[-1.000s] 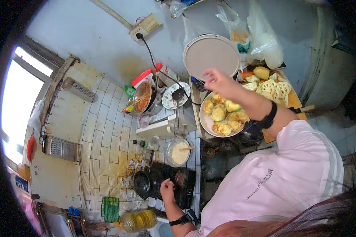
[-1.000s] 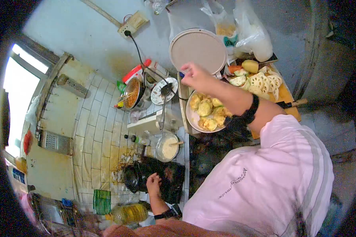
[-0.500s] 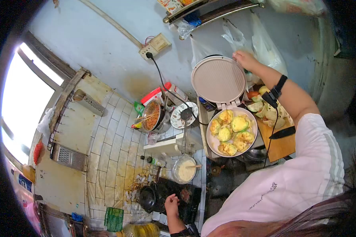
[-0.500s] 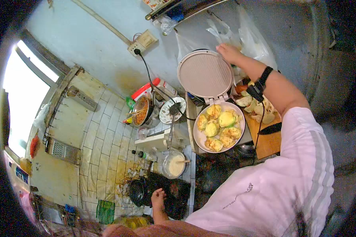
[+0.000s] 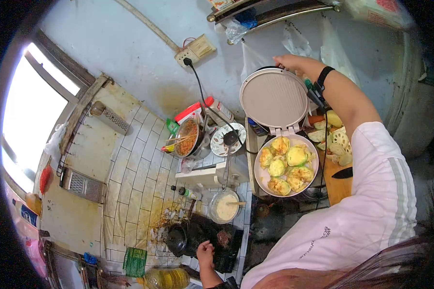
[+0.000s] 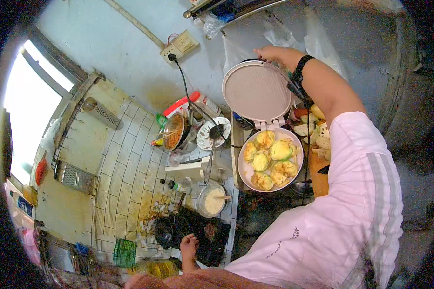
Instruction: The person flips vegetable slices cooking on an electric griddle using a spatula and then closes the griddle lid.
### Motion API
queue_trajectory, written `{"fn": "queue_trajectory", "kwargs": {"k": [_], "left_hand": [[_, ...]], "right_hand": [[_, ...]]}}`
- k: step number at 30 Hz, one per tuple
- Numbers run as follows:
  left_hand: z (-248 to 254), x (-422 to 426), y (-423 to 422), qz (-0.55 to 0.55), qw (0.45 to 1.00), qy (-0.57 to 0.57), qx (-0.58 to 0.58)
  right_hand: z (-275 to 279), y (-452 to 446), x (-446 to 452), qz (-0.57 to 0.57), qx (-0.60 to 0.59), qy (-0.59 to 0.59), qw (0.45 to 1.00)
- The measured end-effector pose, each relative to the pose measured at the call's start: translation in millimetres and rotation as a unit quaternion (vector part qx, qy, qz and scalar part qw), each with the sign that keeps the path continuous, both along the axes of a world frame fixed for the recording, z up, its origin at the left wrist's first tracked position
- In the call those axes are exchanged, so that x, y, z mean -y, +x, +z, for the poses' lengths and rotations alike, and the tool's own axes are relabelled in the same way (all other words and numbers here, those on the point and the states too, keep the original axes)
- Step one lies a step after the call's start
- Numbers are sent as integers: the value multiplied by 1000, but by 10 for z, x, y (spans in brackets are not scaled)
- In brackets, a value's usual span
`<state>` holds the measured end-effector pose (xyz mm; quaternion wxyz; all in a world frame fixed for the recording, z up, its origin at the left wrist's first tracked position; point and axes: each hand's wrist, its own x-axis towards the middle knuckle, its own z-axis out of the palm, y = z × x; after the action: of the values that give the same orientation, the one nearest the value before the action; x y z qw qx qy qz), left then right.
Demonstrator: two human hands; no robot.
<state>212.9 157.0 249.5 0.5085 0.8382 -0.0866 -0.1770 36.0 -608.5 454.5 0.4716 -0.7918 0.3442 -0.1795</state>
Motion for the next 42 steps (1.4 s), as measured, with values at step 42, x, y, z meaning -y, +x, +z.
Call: {"fn": "queue_trajectory", "kwargs": {"k": [42], "left_hand": [[218,442,72,-147,987,-41,44]], "right_hand": [[-1067,-1376,-3597,121,52,-332,934]]}}
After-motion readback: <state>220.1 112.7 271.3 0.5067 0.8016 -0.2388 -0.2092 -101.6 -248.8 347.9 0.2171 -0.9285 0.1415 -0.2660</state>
